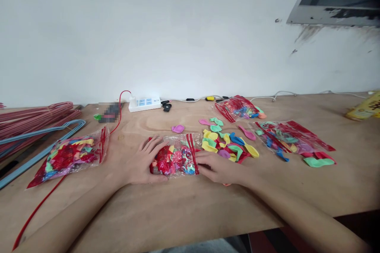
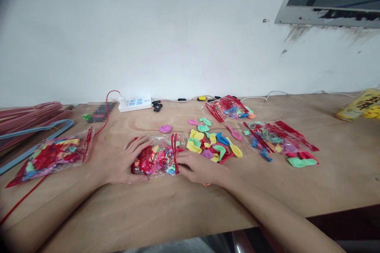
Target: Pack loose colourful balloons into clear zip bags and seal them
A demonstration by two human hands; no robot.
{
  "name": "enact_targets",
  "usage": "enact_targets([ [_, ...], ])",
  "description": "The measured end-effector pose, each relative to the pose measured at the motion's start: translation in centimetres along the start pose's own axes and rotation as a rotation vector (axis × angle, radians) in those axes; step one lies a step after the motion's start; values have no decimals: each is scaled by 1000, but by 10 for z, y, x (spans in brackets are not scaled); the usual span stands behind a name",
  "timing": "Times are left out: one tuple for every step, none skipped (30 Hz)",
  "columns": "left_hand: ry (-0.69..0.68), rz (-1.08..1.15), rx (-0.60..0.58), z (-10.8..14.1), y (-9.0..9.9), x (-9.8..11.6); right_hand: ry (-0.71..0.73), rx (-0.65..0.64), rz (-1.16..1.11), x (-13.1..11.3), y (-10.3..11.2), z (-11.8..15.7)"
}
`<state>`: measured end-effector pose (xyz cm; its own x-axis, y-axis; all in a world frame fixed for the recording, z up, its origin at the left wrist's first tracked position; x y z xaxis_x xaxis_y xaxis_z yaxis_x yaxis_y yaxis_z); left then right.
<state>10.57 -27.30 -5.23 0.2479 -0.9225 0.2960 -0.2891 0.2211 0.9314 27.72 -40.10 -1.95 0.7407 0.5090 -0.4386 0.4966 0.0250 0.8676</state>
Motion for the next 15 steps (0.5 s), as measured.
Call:
enact_targets([
  [0, 1, -3, 0, 0, 0, 14, -5, -40, -2, 0, 0],
  [1, 1, -5, 0, 0, 0, 22, 22, -67, -3, 3, 1],
  [2, 1, -7, 0, 0, 0, 23, 79, -76, -1, 8, 2],
  [3, 1, -10, 0, 0, 0, 15, 158, -69, 2, 16, 3],
  [4, 1, -12, 0, -1, 0, -6, 247, -45, 8, 24, 6],
  [7, 0, -14, 0, -1, 0, -36, 325, -4, 14, 32, 9],
  [9, -2, -18, 0, -1, -1, -69, 378, 49, 20, 37, 12],
  [11, -4, -21, 0, -1, -1, -97, 395, 107, 25, 39, 13],
  [12, -7, -23, 0, -2, -1, -116, 376, 162, 28, 38, 13],
  [11, -8, -25, 0, -2, -1, -117, 331, 205, 29, 34, 12],
  [10, -9, -25, 0, -2, -1, -97, 267, 229, 27, 28, 10],
  [8, -10, -24, 0, -2, -1, -64, 197, 232, 23, 21, 8],
  [6, -11, -23, 0, -2, -1, -23, 131, 214, 17, 14, 6],
  [3, -13, -24, 0, -2, -1, 19, 74, 182, 10, 8, 4],
  [1, -14, -23, 0, -3, -1, 57, 30, 143, 3, 3, 3],
])
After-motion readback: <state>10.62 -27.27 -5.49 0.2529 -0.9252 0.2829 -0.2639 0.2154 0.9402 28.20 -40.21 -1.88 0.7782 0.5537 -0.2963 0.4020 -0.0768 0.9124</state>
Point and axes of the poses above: each hand's wrist, its own z-axis away from the middle knuckle, its own y-axis out of the back of the hand, x = y × z, the point moved 9 cm from there along -z, towards the middle knuckle, and after that the axes turned 3 degrees about z, right-handed, at the moved point
